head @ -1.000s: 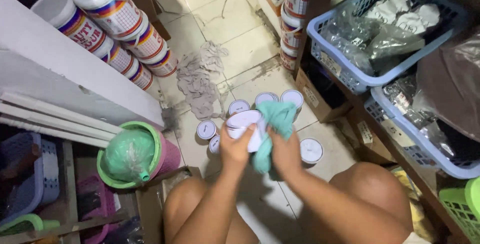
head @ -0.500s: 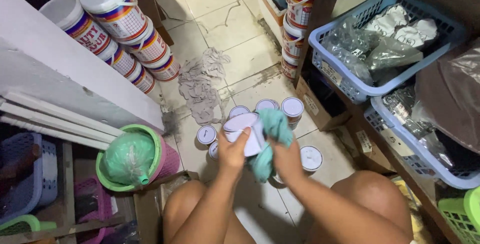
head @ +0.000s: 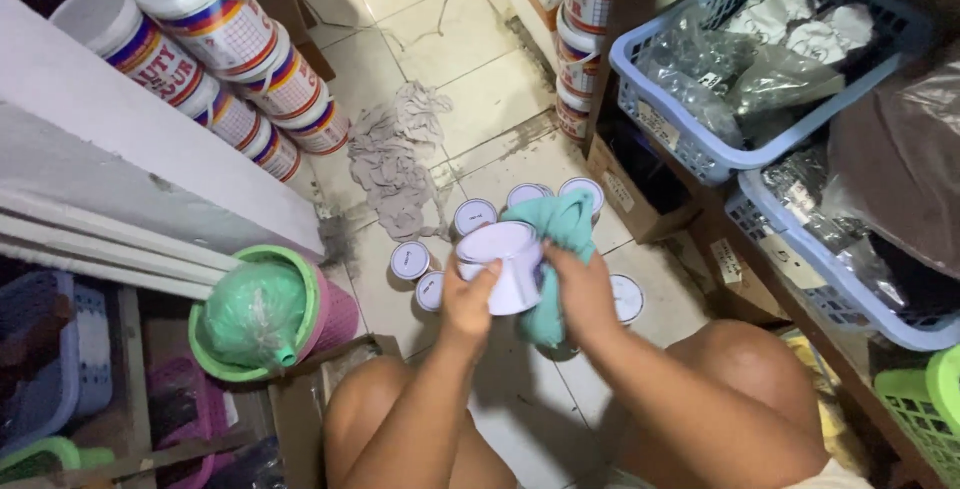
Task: The person cleans small paint cans by wiping them with a cloth in a storage area.
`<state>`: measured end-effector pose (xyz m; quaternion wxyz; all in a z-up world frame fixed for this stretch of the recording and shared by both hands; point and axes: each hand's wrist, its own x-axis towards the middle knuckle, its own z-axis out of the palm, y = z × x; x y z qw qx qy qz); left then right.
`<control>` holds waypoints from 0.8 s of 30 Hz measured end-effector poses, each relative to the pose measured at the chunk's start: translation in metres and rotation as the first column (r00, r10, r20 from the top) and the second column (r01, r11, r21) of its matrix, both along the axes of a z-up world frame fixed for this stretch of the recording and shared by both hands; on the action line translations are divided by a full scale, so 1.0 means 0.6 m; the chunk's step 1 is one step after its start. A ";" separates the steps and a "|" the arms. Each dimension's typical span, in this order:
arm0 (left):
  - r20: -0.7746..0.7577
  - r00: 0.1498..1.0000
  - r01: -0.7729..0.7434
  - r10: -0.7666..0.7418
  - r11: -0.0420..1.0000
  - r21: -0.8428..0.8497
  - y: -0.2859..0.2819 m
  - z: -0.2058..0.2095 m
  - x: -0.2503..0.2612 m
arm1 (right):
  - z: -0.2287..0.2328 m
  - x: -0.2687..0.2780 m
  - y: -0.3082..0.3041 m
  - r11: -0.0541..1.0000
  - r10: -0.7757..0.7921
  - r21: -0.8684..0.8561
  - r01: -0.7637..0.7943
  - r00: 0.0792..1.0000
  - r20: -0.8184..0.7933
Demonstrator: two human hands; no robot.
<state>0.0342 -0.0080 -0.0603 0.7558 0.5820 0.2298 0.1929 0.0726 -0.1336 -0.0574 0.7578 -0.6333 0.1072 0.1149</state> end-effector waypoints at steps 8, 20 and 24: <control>-0.011 1.000 0.024 -0.025 0.997 -0.067 0.000 0.009 -0.008 | 0.021 0.016 -0.001 0.994 0.035 -0.110 -0.028 0.997 0.068; -0.006 0.998 0.067 -0.068 0.991 -0.114 -0.002 0.020 -0.010 | 0.043 0.013 -0.005 0.993 0.048 -0.112 -0.046 0.999 0.010; -0.031 0.999 -0.016 0.018 0.999 0.049 0.039 0.004 0.000 | 0.085 -0.056 0.002 0.981 0.162 -0.152 -0.118 0.933 0.322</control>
